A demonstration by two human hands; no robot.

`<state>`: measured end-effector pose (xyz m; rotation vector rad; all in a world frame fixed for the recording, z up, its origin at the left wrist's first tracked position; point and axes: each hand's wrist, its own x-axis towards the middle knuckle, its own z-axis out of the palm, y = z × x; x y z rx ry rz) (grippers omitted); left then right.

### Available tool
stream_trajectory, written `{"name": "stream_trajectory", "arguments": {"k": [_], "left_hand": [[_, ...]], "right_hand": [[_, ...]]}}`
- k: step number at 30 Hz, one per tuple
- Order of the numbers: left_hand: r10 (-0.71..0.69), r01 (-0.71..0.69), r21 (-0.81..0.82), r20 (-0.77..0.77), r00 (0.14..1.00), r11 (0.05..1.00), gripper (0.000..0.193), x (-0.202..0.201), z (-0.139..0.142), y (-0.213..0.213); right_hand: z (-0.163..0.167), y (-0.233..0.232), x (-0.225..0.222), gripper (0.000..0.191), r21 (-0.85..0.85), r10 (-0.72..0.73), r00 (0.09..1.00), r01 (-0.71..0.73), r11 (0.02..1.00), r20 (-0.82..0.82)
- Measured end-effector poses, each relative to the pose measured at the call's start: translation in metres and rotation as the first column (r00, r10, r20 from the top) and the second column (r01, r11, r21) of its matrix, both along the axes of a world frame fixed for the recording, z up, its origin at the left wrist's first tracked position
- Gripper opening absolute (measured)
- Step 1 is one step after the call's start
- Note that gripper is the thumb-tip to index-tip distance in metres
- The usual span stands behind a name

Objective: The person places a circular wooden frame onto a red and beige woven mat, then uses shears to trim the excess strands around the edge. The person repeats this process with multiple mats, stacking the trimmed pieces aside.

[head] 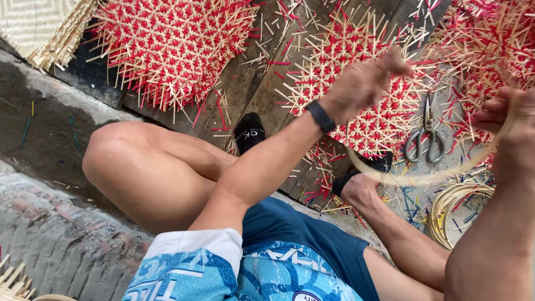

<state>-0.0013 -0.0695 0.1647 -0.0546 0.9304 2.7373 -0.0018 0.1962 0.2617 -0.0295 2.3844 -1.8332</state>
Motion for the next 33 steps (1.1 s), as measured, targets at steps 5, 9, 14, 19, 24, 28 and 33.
{"name": "stream_trajectory", "arguments": {"k": [5, 9, 14, 19, 24, 28, 33], "left_hand": [[0.066, -0.079, 0.302, 0.051, 0.996, 0.950, 0.041, -0.002, -0.021, -0.059], [-0.290, 0.298, -0.014, 0.186, 0.939, 0.954, 0.037, -0.012, -0.010, -0.087], [-0.157, 0.209, -0.217, 0.234, 0.959, 0.953, 0.037, -0.018, 0.005, -0.083], [-0.071, 0.130, -0.203, 0.273, 0.959, 0.970, 0.035, -0.017, -0.001, -0.084], [0.098, -0.084, -0.058, 0.306, 0.947, 0.995, 0.026, -0.018, -0.032, -0.086], [0.295, -0.149, -0.478, 0.246, 0.923, 0.865, 0.028, -0.011, -0.082, -0.076], [0.189, -0.138, -0.990, -0.134, 0.973, 0.005, 0.027, -0.013, -0.155, -0.075]], "right_hand": [[-0.044, 0.019, 0.006, 0.040, -0.650, 0.084, 0.948, 0.145, 0.746, 0.308], [-0.060, 0.019, 0.013, 0.027, -0.600, 0.117, 0.948, 0.090, 0.795, 0.297], [-0.059, 0.008, 0.009, 0.037, -0.645, 0.241, 0.894, 0.068, 0.761, 0.378], [-0.064, 0.003, 0.015, 0.036, -0.564, 0.085, 0.913, 0.171, 0.808, 0.398], [-0.089, 0.000, 0.016, 0.015, -0.290, -0.077, 0.940, 0.179, 0.940, 0.333], [-0.136, -0.007, 0.010, 0.016, -0.001, -0.290, 0.909, 0.304, 0.953, 0.300], [-0.208, -0.011, 0.005, 0.015, 0.338, -0.334, 0.928, 0.265, 0.903, 0.166]]}}
